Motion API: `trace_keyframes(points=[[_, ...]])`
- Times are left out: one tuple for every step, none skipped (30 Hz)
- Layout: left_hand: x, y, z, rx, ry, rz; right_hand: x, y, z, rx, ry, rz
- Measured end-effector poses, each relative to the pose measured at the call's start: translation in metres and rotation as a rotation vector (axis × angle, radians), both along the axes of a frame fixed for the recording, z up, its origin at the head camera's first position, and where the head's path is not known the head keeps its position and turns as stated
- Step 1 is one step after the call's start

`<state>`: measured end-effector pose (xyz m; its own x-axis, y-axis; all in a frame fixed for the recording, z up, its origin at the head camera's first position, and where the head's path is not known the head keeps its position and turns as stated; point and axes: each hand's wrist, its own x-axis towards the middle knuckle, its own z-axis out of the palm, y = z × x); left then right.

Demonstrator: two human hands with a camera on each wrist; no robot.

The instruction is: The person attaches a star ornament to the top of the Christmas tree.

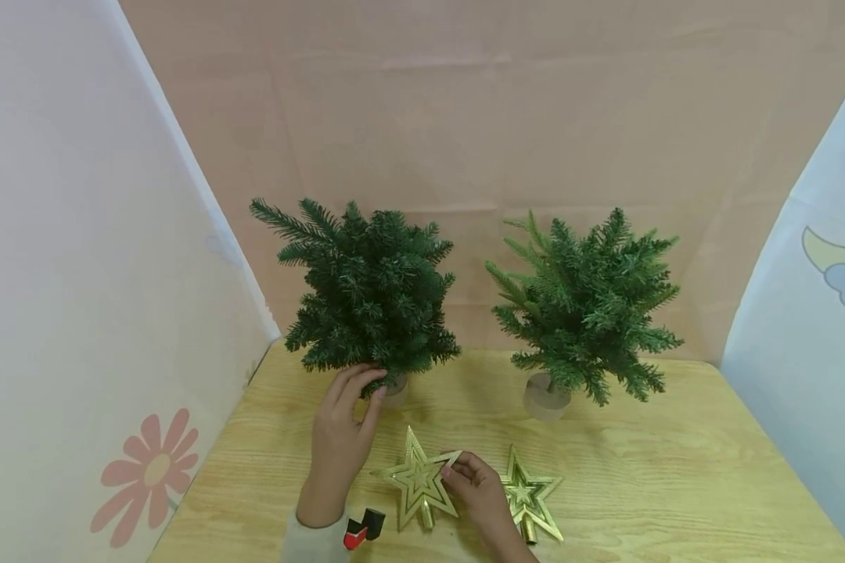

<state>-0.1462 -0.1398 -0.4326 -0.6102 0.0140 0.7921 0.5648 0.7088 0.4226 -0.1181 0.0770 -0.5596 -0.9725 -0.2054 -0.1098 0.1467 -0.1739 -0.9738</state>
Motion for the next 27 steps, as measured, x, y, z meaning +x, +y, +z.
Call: trace_keyframes(points=[[-0.0001, -0.0002, 0.0001, -0.002, -0.001, 0.0, 0.0004, -0.0003, 0.0002, -0.002, -0.004, -0.004], [0.0, -0.0003, 0.0001, -0.004, -0.001, 0.001, 0.0007, -0.0007, 0.0003, 0.0, -0.006, -0.007], [0.0, -0.0005, 0.0002, -0.005, -0.003, 0.0, 0.0009, -0.001, 0.0003, -0.004, -0.01, -0.008], [0.0001, -0.0006, 0.0003, -0.006, -0.004, 0.0, 0.001, -0.0012, 0.0001, -0.005, -0.012, -0.009], [0.0003, -0.0008, 0.0004, -0.007, -0.006, 0.0, 0.0012, -0.0014, -0.0001, -0.007, -0.016, -0.01], [0.0004, -0.001, 0.0005, -0.007, -0.008, -0.001, 0.0013, -0.0018, -0.0003, -0.011, -0.021, -0.011], [0.0005, -0.0012, 0.0007, -0.007, -0.009, -0.002, 0.0015, -0.002, -0.0005, -0.013, -0.023, -0.011], [0.0006, -0.0014, 0.0008, -0.007, -0.007, -0.003, 0.0018, -0.0022, -0.0004, -0.019, -0.025, -0.011], [0.0006, -0.0017, 0.0008, -0.008, -0.004, -0.004, 0.0019, -0.0025, -0.0006, -0.026, -0.028, -0.012], [0.0007, -0.002, 0.0008, -0.009, -0.002, -0.004, 0.002, -0.0026, -0.0005, -0.032, -0.027, -0.012], [0.0007, -0.0023, 0.0008, -0.01, -0.002, -0.004, 0.0022, -0.0028, -0.0003, -0.037, -0.025, -0.012], [0.0007, -0.0026, 0.0007, -0.012, 0.0, -0.003, 0.0023, -0.0032, -0.0001, -0.045, -0.025, -0.014], [0.0005, -0.003, 0.0006, -0.013, 0.001, -0.003, 0.0025, -0.0035, 0.0001, -0.05, -0.024, -0.016], [0.0005, -0.0033, 0.0004, -0.013, 0.003, -0.004, 0.0025, -0.004, 0.0004, -0.054, -0.022, -0.018], [0.0004, -0.0036, 0.0003, -0.014, 0.003, -0.004, 0.0025, -0.0044, 0.0005, -0.058, -0.019, -0.021], [0.0004, -0.0039, 0.0004, -0.014, 0.001, -0.003, 0.0024, -0.0047, 0.0005, -0.063, -0.016, -0.02], [0.0003, -0.004, 0.0005, -0.015, 0.001, -0.003, 0.0024, -0.0052, 0.0008, -0.064, -0.015, -0.021], [0.0003, -0.0042, 0.0006, -0.015, 0.001, -0.003, 0.0018, -0.0055, 0.0007, -0.06, -0.011, -0.021], [0.0002, -0.0043, 0.0009, -0.015, 0.003, -0.002, 0.0009, -0.0057, 0.0006, -0.049, -0.008, -0.023], [0.0001, -0.0042, 0.0012, -0.015, 0.006, -0.001, 0.0, -0.0058, 0.0006, -0.044, -0.003, -0.025], [0.0, -0.004, 0.0014, -0.015, 0.006, 0.0, -0.0008, -0.0057, 0.0006, -0.037, 0.003, -0.025], [0.0, -0.0036, 0.0015, -0.013, 0.007, 0.001, -0.0014, -0.0055, 0.0004, -0.03, 0.007, -0.027], [0.0, -0.0031, 0.0012, -0.011, 0.007, 0.0, -0.0018, -0.0052, 0.0001, -0.023, 0.008, -0.032], [-0.0001, -0.0027, 0.0008, -0.006, 0.01, -0.004, -0.0022, -0.0047, -0.0006, -0.018, 0.012, -0.036], [0.0, -0.0021, 0.0002, -0.003, 0.01, -0.005, -0.0019, -0.004, -0.001, -0.02, 0.013, -0.042], [0.0002, -0.0016, -0.0005, 0.0, 0.006, -0.007, -0.0014, -0.0031, -0.0015, -0.026, 0.013, -0.047], [0.0005, -0.0011, -0.0013, 0.003, 0.003, -0.01, -0.0008, -0.002, -0.0023, -0.03, 0.012, -0.05]])
